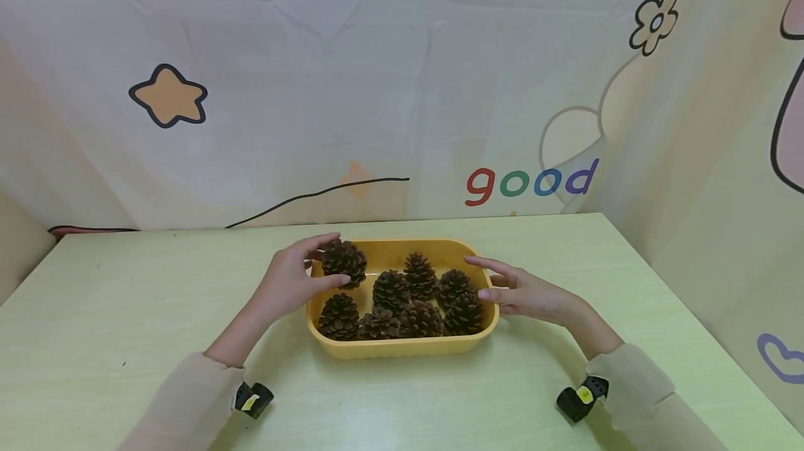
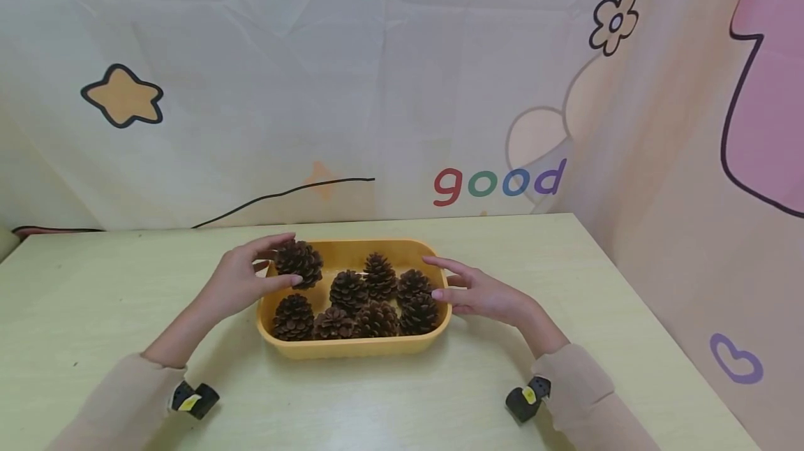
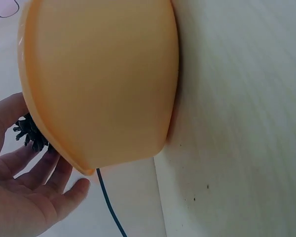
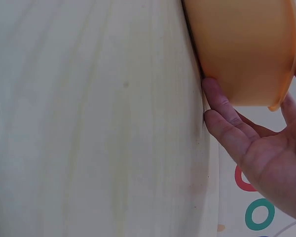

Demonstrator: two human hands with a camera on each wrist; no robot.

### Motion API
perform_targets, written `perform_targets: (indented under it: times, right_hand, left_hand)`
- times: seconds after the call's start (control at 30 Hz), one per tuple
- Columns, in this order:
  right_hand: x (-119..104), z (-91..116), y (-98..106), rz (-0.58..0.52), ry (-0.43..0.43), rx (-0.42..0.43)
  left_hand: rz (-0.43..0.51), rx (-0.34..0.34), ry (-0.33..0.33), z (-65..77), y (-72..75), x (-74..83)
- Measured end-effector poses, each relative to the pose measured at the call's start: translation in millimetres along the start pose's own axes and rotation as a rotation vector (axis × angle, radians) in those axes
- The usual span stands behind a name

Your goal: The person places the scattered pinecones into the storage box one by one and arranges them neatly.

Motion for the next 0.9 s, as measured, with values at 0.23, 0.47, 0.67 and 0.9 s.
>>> perform_targets:
  times: [0.23,0.47,0.67,0.9]
  right_hand:
    - [-1,0,0,-0.003,0.001,-0.003]
    - [-1,1,-1,0.005,0.002,0.005]
    - [0,0,-1,-0.004,0.005,-0.003]
    - [0,0,-1,0.003,0.004,-0.002]
  left_hand:
    - [-0.036,-0.016,0.001,0.4,-5.8,-1.3]
    - [-0.107,-0.036,-0.053,-2.5,-13.2,-5.7]
    - [-0.169,-0.087,-0.077,-6.7,-18.6,-6.2]
    - [-0.223,-0.157,-0.084,-12.8,-21.6,-1.5]
Point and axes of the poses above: each hand's wrist, its own z-axis away from the middle knuckle, its own y-axis out of the back of the hand, x = y × z, the point moved 3 cm from there along -z, towards the middle knuckle, and after that the axes turned 9 degrees about x, right-handed, at the moved point
